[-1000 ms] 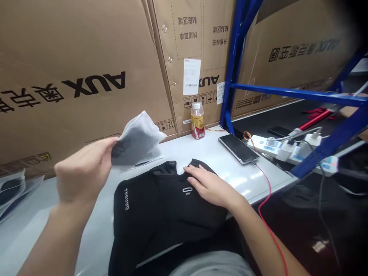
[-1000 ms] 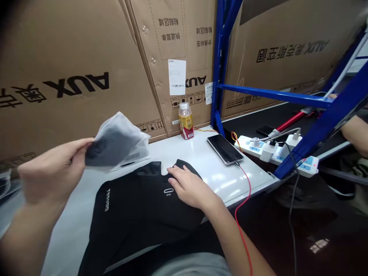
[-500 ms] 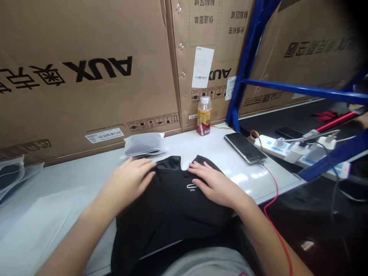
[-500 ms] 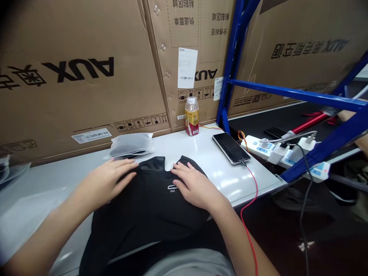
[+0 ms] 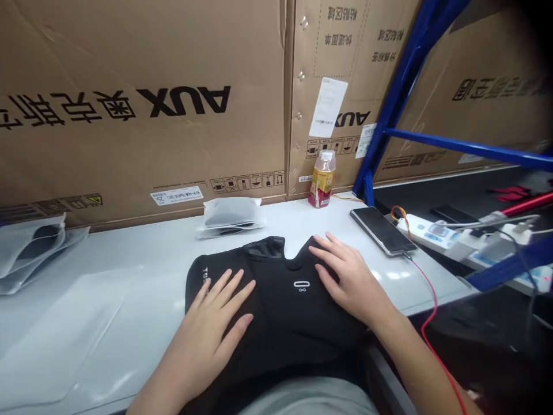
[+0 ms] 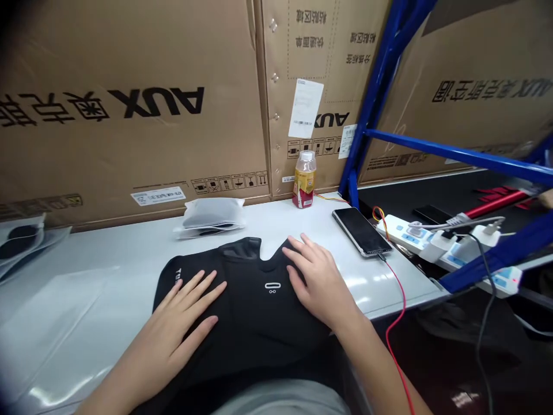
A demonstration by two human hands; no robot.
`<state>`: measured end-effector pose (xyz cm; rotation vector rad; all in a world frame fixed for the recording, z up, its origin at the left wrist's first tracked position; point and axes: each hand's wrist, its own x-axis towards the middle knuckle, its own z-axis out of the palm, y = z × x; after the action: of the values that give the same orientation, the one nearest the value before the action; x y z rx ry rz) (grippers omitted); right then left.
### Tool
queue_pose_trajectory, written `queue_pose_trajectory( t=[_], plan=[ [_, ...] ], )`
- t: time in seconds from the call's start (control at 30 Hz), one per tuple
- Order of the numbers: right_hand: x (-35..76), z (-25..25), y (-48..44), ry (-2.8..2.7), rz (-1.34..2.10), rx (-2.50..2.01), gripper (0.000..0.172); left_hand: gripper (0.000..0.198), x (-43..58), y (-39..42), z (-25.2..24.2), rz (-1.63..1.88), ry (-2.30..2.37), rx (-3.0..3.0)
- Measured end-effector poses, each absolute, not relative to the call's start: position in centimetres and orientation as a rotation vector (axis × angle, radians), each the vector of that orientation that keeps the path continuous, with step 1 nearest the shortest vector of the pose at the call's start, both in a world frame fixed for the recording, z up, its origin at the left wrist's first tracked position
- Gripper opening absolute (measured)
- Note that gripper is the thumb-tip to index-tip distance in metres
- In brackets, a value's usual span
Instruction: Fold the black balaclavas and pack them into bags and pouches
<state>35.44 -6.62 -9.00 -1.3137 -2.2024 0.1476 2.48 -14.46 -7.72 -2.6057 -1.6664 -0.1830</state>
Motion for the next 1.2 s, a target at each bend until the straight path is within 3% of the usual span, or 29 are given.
queue_pose_trajectory(
  t=[0.17, 0.5, 0.77, 0.87, 1.0, 1.2],
  plan=[
    [35.7, -10.0, -5.9, -2.234, 0.176, -1.644, 0.058, 0.060, 2.6, -14.5, -7.7, -0.177, -1.696, -2.624],
    [35.6, -10.1, -5.5, -2.121, 0.133, -1.564, 0.056, 0.064, 2.4, -14.7, -7.9, -0.175, -1.665, -2.637],
    [35.5, -5.0, -4.4, -2.141, 0.251, -1.364, 0.028, 0.068, 2.2, -14.5, -8.4, -0.188, -1.589, -2.611],
    [36.2, -3.4, -7.1, -2.417, 0.529, -1.099, 0.026, 0.068, 2.3, -14.4, -8.6, -0.196, -1.598, -2.612],
    [36.7, -2.6, -9.7, -2.565, 0.830, -1.080, 0.015, 0.065, 2.1, -14.5, -8.3, -0.195, -1.600, -2.650],
    [34.3, -1.7, -5.6, -2.374, 0.529, -1.108, 0.023, 0.049, -0.8, -11.3, -6.3, -0.307, -1.716, -2.599]
  ],
)
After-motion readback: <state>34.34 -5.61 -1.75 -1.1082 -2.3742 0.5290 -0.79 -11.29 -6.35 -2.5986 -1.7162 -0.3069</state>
